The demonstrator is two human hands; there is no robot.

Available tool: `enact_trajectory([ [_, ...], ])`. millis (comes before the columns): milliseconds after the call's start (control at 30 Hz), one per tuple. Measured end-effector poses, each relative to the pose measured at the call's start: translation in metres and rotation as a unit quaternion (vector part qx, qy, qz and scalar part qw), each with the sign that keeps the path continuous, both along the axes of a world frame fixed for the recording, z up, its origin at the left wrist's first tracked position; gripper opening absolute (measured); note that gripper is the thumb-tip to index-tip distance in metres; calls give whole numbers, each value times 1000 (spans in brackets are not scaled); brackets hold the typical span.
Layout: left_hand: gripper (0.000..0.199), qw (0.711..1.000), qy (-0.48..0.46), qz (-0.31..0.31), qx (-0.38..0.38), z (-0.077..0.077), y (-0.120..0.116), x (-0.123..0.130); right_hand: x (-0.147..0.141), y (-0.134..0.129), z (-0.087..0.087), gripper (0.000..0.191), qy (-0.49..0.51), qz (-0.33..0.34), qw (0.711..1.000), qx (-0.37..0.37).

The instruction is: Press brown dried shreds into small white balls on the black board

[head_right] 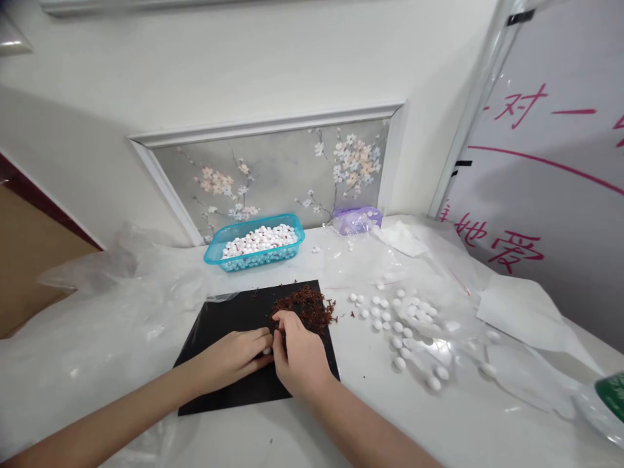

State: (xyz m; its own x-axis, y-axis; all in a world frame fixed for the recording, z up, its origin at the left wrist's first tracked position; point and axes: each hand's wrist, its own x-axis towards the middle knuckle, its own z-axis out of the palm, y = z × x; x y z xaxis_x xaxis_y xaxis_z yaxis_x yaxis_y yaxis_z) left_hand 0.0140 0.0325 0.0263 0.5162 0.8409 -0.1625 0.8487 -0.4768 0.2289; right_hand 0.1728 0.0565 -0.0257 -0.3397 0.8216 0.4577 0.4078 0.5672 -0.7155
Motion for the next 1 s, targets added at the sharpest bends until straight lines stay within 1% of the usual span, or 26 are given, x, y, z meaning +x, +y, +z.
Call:
enact_trajectory([
  [67,22,1000,12,-11,9,6,4,-2,-1,0,1,23,4,-1,1000,5],
  [133,21,1000,15,-4,24,21,17,-9,-1,0,1,22,6,-2,1000,1],
  [167,23,999,15,10,37,31,28,-14,-1,0,1,22,6,-1,1000,-1],
  [233,30,994,15,65,82,52,58,-30,-2,0,0,22,8,2,1000,-1],
  [300,38,982,25,134,130,69,95,-48,-2,0,0,22,11,5,1000,4],
  [367,44,966,39,201,160,76,132,-64,-2,1,0,21,12,8,1000,0],
  [433,50,957,50,235,159,71,162,-72,-2,1,1,21,11,11,1000,-11],
  [500,51,963,48,225,140,57,181,-72,-2,1,1,21,9,14,1000,-18],
  [600,51,976,30,188,103,34,195,-65,-3,2,2,22,9,17,1000,-21],
  [667,53,979,17,185,85,26,198,-67,-3,3,2,22,11,16,1000,-23],
  [733,52,978,1,196,74,25,198,-76,-3,3,2,22,11,16,1000,-24],
  [867,42,964,-43,249,85,36,193,-104,-2,3,2,22,12,19,1000,-22],
  [933,37,947,-72,292,110,42,190,-117,-2,3,2,22,13,19,1000,-20],
  [1000,35,920,-101,351,144,46,185,-128,-2,3,3,21,14,19,1000,-20],
])
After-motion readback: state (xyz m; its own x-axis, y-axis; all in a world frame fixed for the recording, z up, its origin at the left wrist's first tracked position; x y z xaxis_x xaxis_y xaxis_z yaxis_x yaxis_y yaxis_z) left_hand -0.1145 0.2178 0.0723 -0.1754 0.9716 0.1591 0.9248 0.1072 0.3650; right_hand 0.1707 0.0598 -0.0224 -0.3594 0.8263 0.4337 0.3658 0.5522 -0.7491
